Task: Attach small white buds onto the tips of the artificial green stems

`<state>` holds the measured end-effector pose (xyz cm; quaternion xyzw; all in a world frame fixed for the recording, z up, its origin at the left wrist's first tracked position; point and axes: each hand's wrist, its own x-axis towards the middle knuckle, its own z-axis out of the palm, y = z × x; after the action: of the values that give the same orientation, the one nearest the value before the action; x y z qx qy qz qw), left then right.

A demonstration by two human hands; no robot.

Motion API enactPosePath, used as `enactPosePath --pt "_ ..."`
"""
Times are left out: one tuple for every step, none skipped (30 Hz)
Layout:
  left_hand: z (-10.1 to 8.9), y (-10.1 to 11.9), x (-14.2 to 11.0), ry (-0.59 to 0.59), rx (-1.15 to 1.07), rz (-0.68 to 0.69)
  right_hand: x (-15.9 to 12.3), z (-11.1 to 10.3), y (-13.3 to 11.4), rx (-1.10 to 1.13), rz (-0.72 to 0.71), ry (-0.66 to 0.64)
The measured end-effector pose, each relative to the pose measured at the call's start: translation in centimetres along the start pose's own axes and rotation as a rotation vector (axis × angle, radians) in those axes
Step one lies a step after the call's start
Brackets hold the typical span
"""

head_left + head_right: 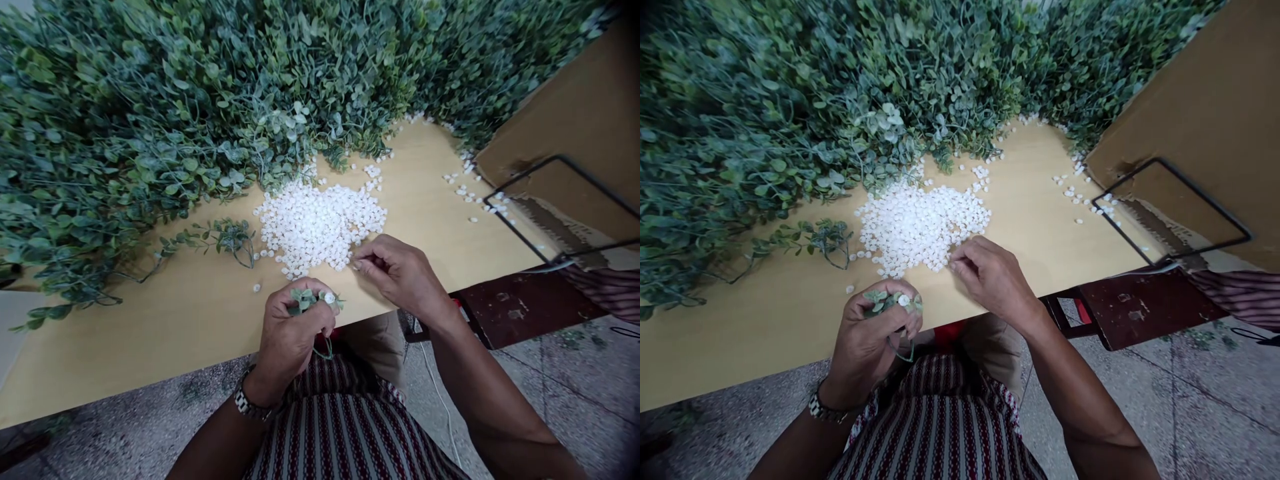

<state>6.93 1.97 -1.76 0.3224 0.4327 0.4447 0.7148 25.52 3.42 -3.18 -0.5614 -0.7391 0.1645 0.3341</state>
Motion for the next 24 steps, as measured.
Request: enactPosePath --pt "0.1 0.1 0.1 0.000 -0.010 -0.004 0.1 0.0 0.0 -0.014 -0.008 -0.037" --pt "0.1 0.1 0.1 -0.002 -0.017 -0.008 0.2 0.0 0.0 -0.027 -0.020 -0.060" --pt "0.1 0.2 0.2 -0.004 -0.023 -0.011 0.1 0.1 -0.1 -0.042 -0.037 -0.069" --pt "0.1 0.2 0.3 -0.006 -0.029 -0.014 0.0 0.2 -0.2 -0.058 -0.056 -0.069" --pt "0.0 0.3 0.3 -0.010 -0.039 -0.016 -0.1 0.3 -0.2 -0.079 -0.078 -0.066" --pt "0.0 0.3 0.3 -0.016 -0.050 -0.020 -0.2 0.4 -0.3 -0.103 -0.100 -0.058" --pt "0.0 0.3 0.3 -0.023 -0.061 -0.021 -0.4 0.5 -0.4 -0.128 -0.120 -0.045" --pt "-0.1 0.3 0.3 -0.028 -0.070 -0.020 -0.5 0.6 -0.4 -0.148 -0.136 -0.028" --pt "-0.1 0.2 0.3 -0.032 -0.075 -0.017 -0.6 0.6 -0.4 -0.156 -0.147 -0.009" --pt "0.0 0.2 0.3 -0.033 -0.074 -0.012 -0.7 0.6 -0.5 -0.144 -0.149 0.015" --pt "0.0 0.1 0.3 -0.032 -0.069 -0.007 -0.9 0.6 -0.6 -0.101 -0.140 0.044" --pt "0.0 0.0 0.3 -0.030 -0.060 0.001 -1.0 0.5 -0.8 -0.021 -0.119 0.064" --pt "0.1 -0.1 0.3 -0.030 -0.046 0.007 -1.1 0.5 -1.0 0.094 -0.094 0.073" --pt "0.1 -0.2 0.2 -0.032 -0.027 0.011 -1.2 0.4 -1.3 0.233 -0.069 0.069" --pt "0.1 -0.3 0.2 -0.033 -0.003 0.013 -1.4 0.4 -1.5 0.380 -0.044 0.057" --pt "0.1 -0.4 0.1 -0.033 0.024 0.014 -1.5 0.5 -1.8 0.516 -0.023 0.039" --pt "0.1 -0.4 0.1 -0.033 0.052 0.013 -1.7 0.6 -2.1 0.631 -0.006 0.021" --pt "0.1 -0.5 0.0 -0.032 0.078 0.016 -1.8 0.7 -2.2 0.718 0.010 0.008" --pt "0.1 -0.5 0.0 -0.036 0.100 0.020 -1.9 1.0 -2.4 0.779 0.024 0.003" --pt "0.0 -0.6 0.0 -0.043 0.115 0.029 -2.0 1.2 -2.5 0.819 0.036 -0.001" --pt "0.0 -0.6 0.0 -0.053 0.125 0.042 -2.1 1.4 -2.5 0.844 0.041 -0.001" --pt "-0.1 -0.7 0.0 -0.063 0.131 0.058 -2.3 1.7 -2.5 0.861 0.043 -0.001" --pt "-0.1 -0.7 0.1 -0.072 0.134 0.075 -2.4 1.9 -2.4 0.870 0.045 0.000" --pt "-0.1 -0.7 0.1 -0.077 0.134 0.088 -2.4 2.1 -2.4 0.875 0.049 -0.002"
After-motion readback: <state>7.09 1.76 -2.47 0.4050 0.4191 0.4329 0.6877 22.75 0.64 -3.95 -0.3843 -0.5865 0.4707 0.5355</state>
